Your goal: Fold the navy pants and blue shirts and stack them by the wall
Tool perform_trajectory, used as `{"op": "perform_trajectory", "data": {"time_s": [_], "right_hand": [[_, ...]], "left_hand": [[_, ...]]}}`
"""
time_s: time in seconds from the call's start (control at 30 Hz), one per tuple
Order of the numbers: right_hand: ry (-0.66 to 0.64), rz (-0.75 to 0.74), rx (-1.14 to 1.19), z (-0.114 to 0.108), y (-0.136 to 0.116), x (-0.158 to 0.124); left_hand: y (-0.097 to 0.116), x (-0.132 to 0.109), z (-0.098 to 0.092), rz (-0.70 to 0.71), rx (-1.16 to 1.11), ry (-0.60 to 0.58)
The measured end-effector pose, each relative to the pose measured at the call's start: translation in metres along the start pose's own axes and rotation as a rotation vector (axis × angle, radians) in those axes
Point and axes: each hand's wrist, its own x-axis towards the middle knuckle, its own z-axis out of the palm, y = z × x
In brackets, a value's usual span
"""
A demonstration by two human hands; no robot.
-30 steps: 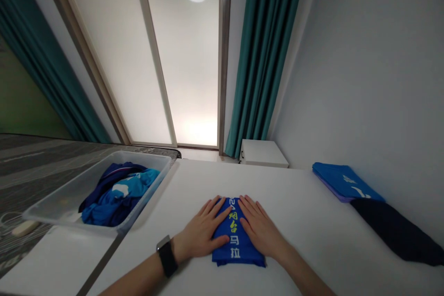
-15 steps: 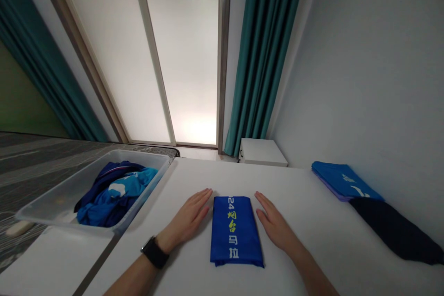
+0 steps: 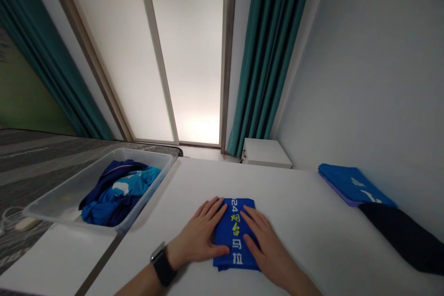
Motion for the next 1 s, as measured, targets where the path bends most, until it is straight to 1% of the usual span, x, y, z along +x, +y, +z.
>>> {"op": "perform_trajectory", "data": {"time_s": [0.07, 0.1, 0.13, 0.2, 0.23, 0.3, 0.4, 0.53, 0.63, 0.8, 1.0], "right_hand": [[0.139, 0.219, -0.046, 0.0, 0.01, 0.005], [0.178, 0.314, -0.079, 0.0, 0.015, 0.008], [0.192, 0.388, -0.111, 0.0, 0.018, 0.011], [0.18, 0.472, -0.151, -0.001, 0.023, 0.017], [0.17, 0.492, -0.156, -0.002, 0.025, 0.019], [0.154, 0.512, -0.158, -0.002, 0.027, 0.024], [0.113, 0.538, -0.19, -0.001, 0.028, 0.033], [0.052, 0.575, -0.183, 0.0, 0.026, 0.047], [0.048, 0.578, -0.133, 0.001, 0.025, 0.054], [0.084, 0.582, -0.018, 0.003, 0.025, 0.057], [0.069, 0.625, 0.2, 0.007, 0.029, 0.061]], "left_hand": [[0.001, 0.001, -0.002, -0.032, -0.044, 0.083], [0.001, 0.002, -0.004, -0.065, -0.069, 0.137], [0.001, 0.003, -0.005, -0.106, -0.09, 0.188], [0.002, 0.005, -0.005, -0.173, -0.11, 0.266], [0.002, 0.006, -0.005, -0.182, -0.11, 0.284], [0.003, 0.008, -0.003, -0.151, -0.108, 0.278], [0.007, 0.008, 0.0, -0.083, -0.097, 0.207], [0.01, 0.007, 0.001, -0.098, -0.056, 0.11], [0.01, 0.007, 0.001, -0.123, -0.038, 0.084], [0.009, 0.006, 0.001, -0.121, -0.027, 0.061], [0.011, 0.006, 0.001, -0.125, 0.015, 0.055]]}}
